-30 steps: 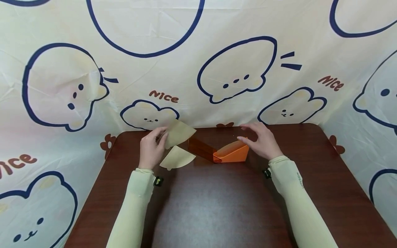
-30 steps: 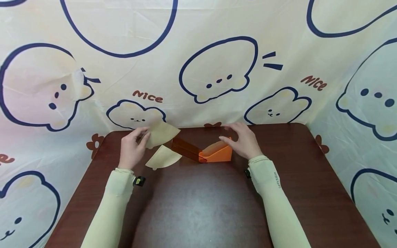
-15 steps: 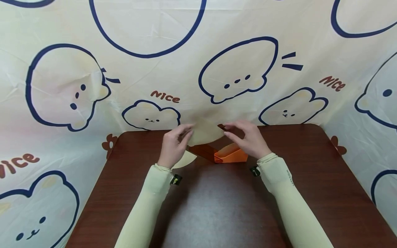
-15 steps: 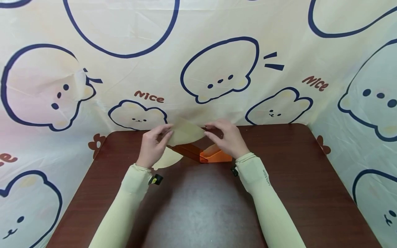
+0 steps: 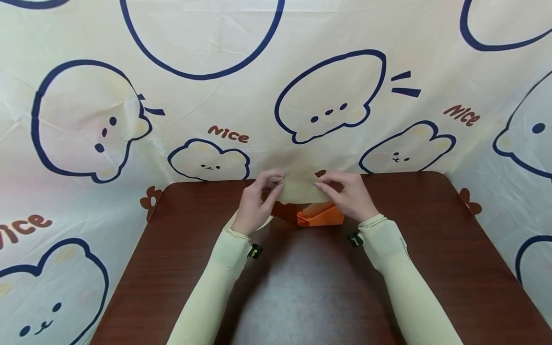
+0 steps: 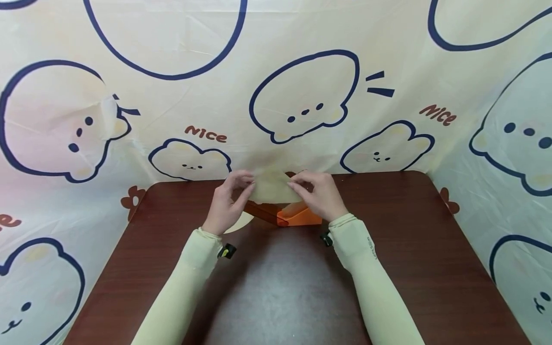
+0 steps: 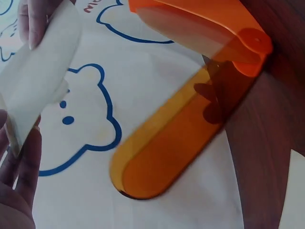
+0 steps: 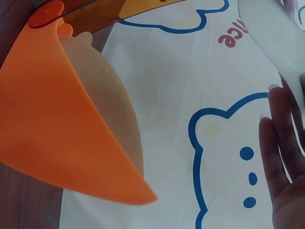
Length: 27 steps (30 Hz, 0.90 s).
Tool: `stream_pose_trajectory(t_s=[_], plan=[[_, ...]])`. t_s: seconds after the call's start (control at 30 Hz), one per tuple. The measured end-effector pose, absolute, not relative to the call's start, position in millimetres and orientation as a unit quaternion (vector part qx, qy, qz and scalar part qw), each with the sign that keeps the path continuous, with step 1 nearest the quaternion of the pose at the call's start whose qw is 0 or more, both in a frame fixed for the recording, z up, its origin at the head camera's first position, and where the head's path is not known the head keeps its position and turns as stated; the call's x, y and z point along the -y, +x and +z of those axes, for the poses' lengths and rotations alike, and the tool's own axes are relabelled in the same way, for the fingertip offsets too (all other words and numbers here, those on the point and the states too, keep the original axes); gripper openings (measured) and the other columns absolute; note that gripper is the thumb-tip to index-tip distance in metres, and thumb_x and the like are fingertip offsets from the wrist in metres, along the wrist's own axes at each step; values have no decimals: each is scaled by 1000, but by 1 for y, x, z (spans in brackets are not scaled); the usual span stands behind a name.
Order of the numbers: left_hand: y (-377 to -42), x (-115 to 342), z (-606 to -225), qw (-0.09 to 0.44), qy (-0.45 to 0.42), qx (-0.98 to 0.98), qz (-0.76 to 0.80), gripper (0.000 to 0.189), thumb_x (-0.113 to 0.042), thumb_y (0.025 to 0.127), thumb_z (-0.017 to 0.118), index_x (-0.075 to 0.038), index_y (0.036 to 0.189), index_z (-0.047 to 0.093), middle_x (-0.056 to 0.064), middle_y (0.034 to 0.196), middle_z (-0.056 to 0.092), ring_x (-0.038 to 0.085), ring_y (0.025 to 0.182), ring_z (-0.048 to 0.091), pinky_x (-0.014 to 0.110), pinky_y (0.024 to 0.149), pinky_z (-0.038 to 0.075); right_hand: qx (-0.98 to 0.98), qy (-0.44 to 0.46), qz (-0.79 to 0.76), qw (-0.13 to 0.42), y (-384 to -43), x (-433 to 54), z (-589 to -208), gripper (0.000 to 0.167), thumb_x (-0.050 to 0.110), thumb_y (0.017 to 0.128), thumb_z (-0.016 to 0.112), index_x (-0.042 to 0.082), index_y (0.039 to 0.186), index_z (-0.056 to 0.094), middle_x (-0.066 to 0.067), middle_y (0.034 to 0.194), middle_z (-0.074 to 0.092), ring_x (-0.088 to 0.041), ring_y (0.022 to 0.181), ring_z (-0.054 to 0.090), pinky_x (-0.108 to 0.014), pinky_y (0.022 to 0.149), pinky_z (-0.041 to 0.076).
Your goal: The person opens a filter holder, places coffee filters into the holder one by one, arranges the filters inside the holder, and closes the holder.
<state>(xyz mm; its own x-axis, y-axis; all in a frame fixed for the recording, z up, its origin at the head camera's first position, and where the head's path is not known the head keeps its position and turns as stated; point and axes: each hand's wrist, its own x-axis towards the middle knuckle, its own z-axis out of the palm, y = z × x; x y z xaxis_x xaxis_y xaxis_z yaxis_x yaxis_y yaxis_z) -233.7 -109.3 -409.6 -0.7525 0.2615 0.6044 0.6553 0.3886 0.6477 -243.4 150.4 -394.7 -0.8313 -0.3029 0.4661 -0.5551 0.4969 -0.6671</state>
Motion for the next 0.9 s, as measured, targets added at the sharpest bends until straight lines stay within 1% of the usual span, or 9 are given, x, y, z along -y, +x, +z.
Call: stream_pose_trajectory(t_s=[0.1, 0.13, 0.23, 0.37, 0.47, 0.6, 0.67, 0.73, 0.9], plan=[[-233, 113, -413, 207, -290, 806, -471, 22, 0, 100, 63, -11, 119, 62, 8, 126, 69, 20, 100, 67, 33, 85, 60, 854, 244, 435, 147, -243, -153, -394, 9, 12, 96, 75, 10, 103, 80, -6, 101, 79, -18, 89, 71, -30, 81, 58], [-233, 114, -414, 208, -293, 807, -468, 21, 3, 99, 62, -10, 116, 63, 7, 129, 67, 20, 103, 67, 34, 89, 60, 854, 241, 436, 148, -243, -154, -394, 9, 11, 96, 75, 10, 102, 80, -6, 101, 79, -18, 88, 70, -28, 80, 58], [-233, 117, -415, 216, -303, 811, -452, 26, 11, 94, 61, -10, 110, 67, 7, 134, 65, 21, 111, 66, 33, 92, 60, 855, 231, 439, 148, -243, -155, -394, 10, 13, 96, 75, 9, 103, 80, -7, 103, 79, -19, 89, 70, -23, 78, 55], [-234, 119, -417, 233, -315, 812, -432, 34, 14, 90, 65, -10, 113, 72, 7, 131, 66, 21, 113, 66, 32, 91, 60, 857, 214, 448, 141, -242, -157, -393, 20, 16, 96, 75, 9, 114, 78, -7, 101, 78, -19, 90, 69, -20, 78, 54], [-235, 120, -418, 241, -319, 812, -424, 38, 14, 88, 69, -10, 117, 73, 7, 126, 69, 21, 112, 67, 35, 94, 60, 848, 214, 464, 141, -243, -158, -393, 33, 16, 96, 75, 7, 128, 71, -8, 93, 77, -19, 86, 68, -20, 78, 53], [-237, 121, -420, 250, -322, 813, -415, 36, 10, 89, 73, -9, 119, 73, 7, 120, 72, 21, 109, 69, 36, 96, 59, 832, 226, 485, 145, -244, -161, -393, 45, 12, 96, 75, 8, 139, 62, -6, 85, 75, -17, 83, 68, -20, 80, 52], [-237, 121, -420, 255, -323, 815, -409, 33, 7, 90, 75, -8, 118, 74, 8, 118, 73, 21, 108, 70, 36, 96, 59, 829, 228, 489, 145, -244, -162, -394, 44, 12, 97, 74, 9, 139, 62, -6, 84, 74, -15, 82, 66, -20, 79, 51], [-237, 121, -421, 260, -323, 816, -403, 29, 4, 91, 75, -8, 118, 75, 8, 117, 74, 21, 108, 71, 36, 96, 59, 828, 230, 492, 140, -244, -163, -394, 38, 12, 97, 73, 10, 135, 66, -7, 85, 73, -15, 81, 64, -20, 77, 51], [-237, 122, -421, 269, -324, 817, -395, 27, 3, 90, 76, -7, 116, 75, 8, 115, 75, 21, 108, 71, 35, 96, 59, 834, 225, 490, 122, -241, -166, -394, 21, 13, 99, 71, 11, 119, 77, -8, 107, 77, -15, 87, 64, -17, 75, 54]])
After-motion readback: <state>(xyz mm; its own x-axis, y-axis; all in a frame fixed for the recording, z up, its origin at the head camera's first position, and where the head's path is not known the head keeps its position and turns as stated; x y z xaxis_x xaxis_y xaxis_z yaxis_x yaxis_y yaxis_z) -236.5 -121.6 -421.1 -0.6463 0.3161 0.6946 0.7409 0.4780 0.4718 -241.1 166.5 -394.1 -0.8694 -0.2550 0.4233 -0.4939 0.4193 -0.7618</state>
